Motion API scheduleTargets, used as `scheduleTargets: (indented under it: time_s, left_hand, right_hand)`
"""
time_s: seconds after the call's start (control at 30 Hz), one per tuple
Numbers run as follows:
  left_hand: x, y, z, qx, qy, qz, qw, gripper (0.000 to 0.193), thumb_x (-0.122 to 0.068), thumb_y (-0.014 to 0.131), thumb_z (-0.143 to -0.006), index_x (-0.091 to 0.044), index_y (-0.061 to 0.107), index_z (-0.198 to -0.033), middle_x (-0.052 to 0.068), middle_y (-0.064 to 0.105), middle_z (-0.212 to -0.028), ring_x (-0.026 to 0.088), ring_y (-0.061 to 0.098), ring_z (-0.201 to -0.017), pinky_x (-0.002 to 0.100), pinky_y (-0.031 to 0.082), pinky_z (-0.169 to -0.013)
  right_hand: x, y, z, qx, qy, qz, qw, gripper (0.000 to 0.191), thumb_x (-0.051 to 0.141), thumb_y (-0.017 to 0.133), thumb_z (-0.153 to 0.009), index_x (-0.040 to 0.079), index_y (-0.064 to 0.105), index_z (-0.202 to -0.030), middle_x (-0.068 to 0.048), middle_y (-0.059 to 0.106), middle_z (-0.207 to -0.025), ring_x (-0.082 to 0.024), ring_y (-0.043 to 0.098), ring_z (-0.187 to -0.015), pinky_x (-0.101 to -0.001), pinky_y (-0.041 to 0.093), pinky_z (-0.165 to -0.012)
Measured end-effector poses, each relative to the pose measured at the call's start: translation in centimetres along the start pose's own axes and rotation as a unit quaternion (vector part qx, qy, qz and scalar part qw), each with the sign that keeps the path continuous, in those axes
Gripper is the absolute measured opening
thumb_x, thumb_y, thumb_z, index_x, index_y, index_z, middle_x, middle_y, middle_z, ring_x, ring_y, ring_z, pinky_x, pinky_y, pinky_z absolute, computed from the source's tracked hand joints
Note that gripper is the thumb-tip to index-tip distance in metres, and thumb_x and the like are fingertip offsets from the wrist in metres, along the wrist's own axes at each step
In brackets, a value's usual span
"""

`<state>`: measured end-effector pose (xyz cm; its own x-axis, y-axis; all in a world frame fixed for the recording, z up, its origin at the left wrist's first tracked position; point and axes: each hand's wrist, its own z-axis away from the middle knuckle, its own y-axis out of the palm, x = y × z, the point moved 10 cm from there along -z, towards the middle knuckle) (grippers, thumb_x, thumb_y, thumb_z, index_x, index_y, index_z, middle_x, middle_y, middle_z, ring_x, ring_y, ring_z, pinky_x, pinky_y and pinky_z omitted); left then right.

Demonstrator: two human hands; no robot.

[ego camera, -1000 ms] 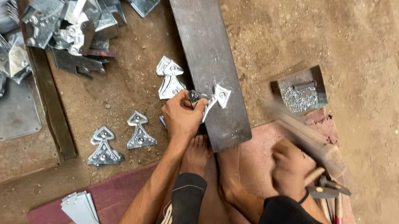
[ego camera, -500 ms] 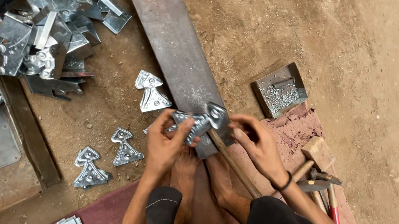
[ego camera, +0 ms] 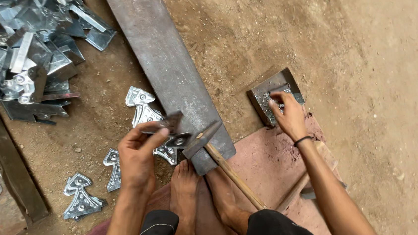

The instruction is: The person sits on the ground and hammers small metal fasteners into shaped sheet-metal ornament pieces placed on a long steel beam, working one piece at a time. They pick each ornament, position it on the beam, hammer the fasteners in, and set the finished piece aside with completed pieces.

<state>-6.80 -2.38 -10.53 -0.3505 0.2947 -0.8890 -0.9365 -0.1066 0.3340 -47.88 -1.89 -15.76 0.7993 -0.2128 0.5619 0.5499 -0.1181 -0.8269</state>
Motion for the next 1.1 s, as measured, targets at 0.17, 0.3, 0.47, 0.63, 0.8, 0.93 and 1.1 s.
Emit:
scheduleTargets:
  time_s: [0.17,0.3,0.47,0.63,0.8,0.93,1.1]
  left_hand:
    - [2.8,-1.1,-1.4,-0.008,-0.101,0.144,0.984,0.035,-0.008,0.07,-0.087,-0.011,0.057,-0.12,0.004,0.068,-0.108,0.014,0.072,-0.09,0.035,0.059,-0.077]
    - [3.9,-1.0,-2.5,0.004,-0.046,-0.087,0.995,0.04,-0.005,0.075,-0.084,-0.006,0.062,-0.121,0.005,0.069,-0.102,0.013,0.07,-0.084,0.027,0.056,-0.077]
    - [6.2,-2.9,-2.6,-0.056,-0.054,-0.065,0.995,0.028,-0.009,0.078,-0.087,-0.001,0.069,-0.113,0.003,0.071,-0.095,0.009,0.065,-0.084,0.024,0.055,-0.073]
    - [6.8,-3.4,-2.4,-0.082,-0.048,-0.024,0.995,0.021,-0.013,0.076,-0.094,0.002,0.072,-0.107,0.005,0.073,-0.088,0.012,0.07,-0.074,0.025,0.056,-0.065]
    - [5.9,-5.5,-2.6,-0.146,-0.056,-0.002,0.988,0.02,-0.012,0.078,-0.089,0.001,0.071,-0.103,0.01,0.076,-0.085,0.016,0.075,-0.071,0.028,0.062,-0.061]
    - [6.0,-5.7,-3.7,-0.126,-0.062,0.084,0.987,0.022,-0.01,0.08,-0.089,0.003,0.069,-0.102,0.011,0.076,-0.087,0.018,0.076,-0.075,0.028,0.063,-0.067]
    - [7.7,-4.2,-4.5,-0.079,-0.081,0.038,0.993,0.024,-0.008,0.081,-0.087,0.006,0.069,-0.103,0.012,0.076,-0.089,0.017,0.075,-0.074,0.027,0.064,-0.064]
  right_hand:
    - [-4.8,4.8,0.3,0.092,-0.059,0.172,0.979,0.029,0.03,0.069,-0.095,0.001,0.07,-0.101,-0.023,0.065,-0.108,-0.041,0.062,-0.101,-0.0497,0.052,-0.09]
    - [-5.3,5.9,0.5,0.112,-0.054,0.161,0.979,0.025,0.026,0.068,-0.097,0.001,0.071,-0.1,-0.021,0.07,-0.106,-0.039,0.067,-0.097,-0.0481,0.055,-0.086]
    - [-2.8,1.8,1.2,-0.017,0.001,0.062,0.998,0.016,0.017,0.073,-0.101,0.003,0.075,-0.108,-0.018,0.075,-0.103,-0.028,0.074,-0.085,-0.0386,0.059,-0.078]
    - [7.7,0.7,3.3,-0.092,-0.167,-0.071,0.979,0.016,0.009,0.075,-0.097,0.008,0.078,-0.113,-0.013,0.075,-0.109,-0.019,0.075,-0.089,-0.0296,0.061,-0.081]
    - [18.2,6.6,3.0,0.04,-0.216,-0.148,0.964,0.014,0.017,0.081,-0.09,0.011,0.081,-0.103,-0.007,0.078,-0.096,-0.016,0.075,-0.08,-0.0273,0.06,-0.069]
    - [20.1,9.4,2.2,0.096,-0.16,-0.141,0.972,0.019,0.023,0.084,-0.086,0.009,0.08,-0.099,-0.007,0.077,-0.091,-0.016,0.074,-0.076,-0.0298,0.058,-0.065]
    - [19.5,5.2,8.6,-0.051,-0.261,-0.096,0.959,0.031,0.024,0.083,-0.092,0.005,0.072,-0.115,-0.011,0.072,-0.109,-0.022,0.07,-0.092,-0.0331,0.058,-0.074]
